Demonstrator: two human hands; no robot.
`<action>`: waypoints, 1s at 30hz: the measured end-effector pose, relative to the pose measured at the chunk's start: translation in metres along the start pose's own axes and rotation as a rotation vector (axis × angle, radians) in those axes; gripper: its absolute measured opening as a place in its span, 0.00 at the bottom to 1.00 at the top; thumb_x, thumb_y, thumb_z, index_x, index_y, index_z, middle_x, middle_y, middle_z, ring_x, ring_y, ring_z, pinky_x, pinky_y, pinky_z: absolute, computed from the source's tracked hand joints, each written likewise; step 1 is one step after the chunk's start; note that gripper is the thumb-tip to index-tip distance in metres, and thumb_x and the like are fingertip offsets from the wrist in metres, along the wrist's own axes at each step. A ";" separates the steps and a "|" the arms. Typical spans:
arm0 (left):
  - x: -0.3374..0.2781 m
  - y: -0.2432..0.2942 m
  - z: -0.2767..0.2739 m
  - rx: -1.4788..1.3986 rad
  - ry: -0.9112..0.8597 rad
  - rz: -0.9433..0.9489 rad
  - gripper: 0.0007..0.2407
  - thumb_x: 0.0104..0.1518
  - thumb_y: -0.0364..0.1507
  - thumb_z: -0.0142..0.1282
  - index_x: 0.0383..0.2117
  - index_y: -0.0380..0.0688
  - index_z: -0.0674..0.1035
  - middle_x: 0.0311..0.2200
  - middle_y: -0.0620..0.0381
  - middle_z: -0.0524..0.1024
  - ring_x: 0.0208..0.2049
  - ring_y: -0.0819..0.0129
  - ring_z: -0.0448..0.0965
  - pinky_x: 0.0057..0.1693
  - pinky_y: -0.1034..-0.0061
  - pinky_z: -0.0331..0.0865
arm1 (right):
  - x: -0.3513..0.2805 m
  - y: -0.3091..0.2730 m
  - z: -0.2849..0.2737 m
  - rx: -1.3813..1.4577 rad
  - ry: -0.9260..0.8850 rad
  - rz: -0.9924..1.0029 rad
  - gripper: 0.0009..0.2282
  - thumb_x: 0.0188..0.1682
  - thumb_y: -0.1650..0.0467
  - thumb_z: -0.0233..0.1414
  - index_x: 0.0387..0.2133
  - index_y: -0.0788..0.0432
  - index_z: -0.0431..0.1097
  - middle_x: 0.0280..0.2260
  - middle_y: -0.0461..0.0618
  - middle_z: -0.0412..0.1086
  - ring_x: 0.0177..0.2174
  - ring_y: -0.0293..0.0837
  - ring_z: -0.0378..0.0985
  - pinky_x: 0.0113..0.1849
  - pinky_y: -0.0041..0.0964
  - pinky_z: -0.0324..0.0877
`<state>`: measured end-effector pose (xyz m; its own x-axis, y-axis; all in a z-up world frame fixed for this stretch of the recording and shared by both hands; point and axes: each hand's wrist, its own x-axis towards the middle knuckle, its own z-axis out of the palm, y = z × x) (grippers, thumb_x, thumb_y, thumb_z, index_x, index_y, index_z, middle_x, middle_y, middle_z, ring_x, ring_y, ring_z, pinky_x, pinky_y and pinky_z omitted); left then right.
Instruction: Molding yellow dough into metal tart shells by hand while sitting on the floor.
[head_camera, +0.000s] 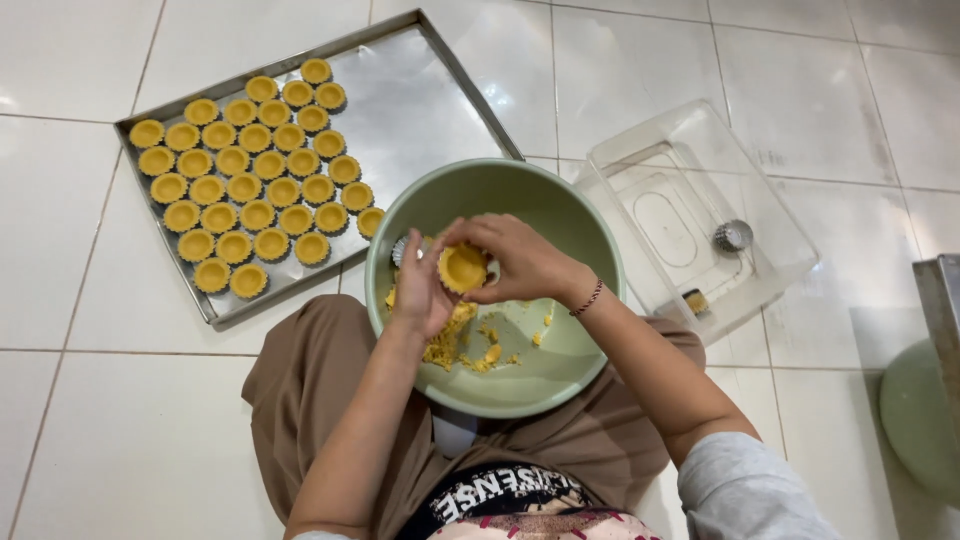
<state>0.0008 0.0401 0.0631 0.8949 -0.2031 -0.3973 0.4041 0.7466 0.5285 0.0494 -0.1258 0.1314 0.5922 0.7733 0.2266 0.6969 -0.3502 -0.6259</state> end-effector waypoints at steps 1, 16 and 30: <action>0.003 0.013 -0.011 -0.008 0.006 0.011 0.33 0.63 0.57 0.27 0.66 0.48 0.67 0.62 0.36 0.68 0.62 0.39 0.68 0.64 0.49 0.66 | 0.014 0.016 -0.002 0.001 -0.011 -0.010 0.31 0.32 0.63 0.72 0.51 0.56 0.70 0.38 0.55 0.74 0.38 0.55 0.78 0.43 0.45 0.68; 0.115 -0.005 -0.206 0.159 0.058 0.266 0.25 0.66 0.47 0.36 0.51 0.41 0.80 0.46 0.51 0.81 0.52 0.62 0.78 0.64 0.66 0.64 | 0.298 0.267 0.111 -0.179 -0.146 0.524 0.36 0.33 0.53 0.70 0.54 0.55 0.69 0.44 0.57 0.76 0.45 0.56 0.79 0.45 0.44 0.74; 0.097 0.027 -0.185 0.504 -0.077 0.287 0.21 0.67 0.44 0.38 0.48 0.43 0.80 0.51 0.51 0.78 0.53 0.60 0.77 0.61 0.67 0.67 | 0.321 0.271 0.093 0.086 -0.159 0.752 0.36 0.51 0.66 0.59 0.70 0.52 0.44 0.65 0.57 0.56 0.45 0.46 0.77 0.46 0.44 0.75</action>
<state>0.0634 0.1581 -0.1002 0.9854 -0.0973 -0.1397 0.1669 0.3885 0.9062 0.3913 0.0768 -0.0348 0.8239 0.4126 -0.3885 0.0925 -0.7742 -0.6262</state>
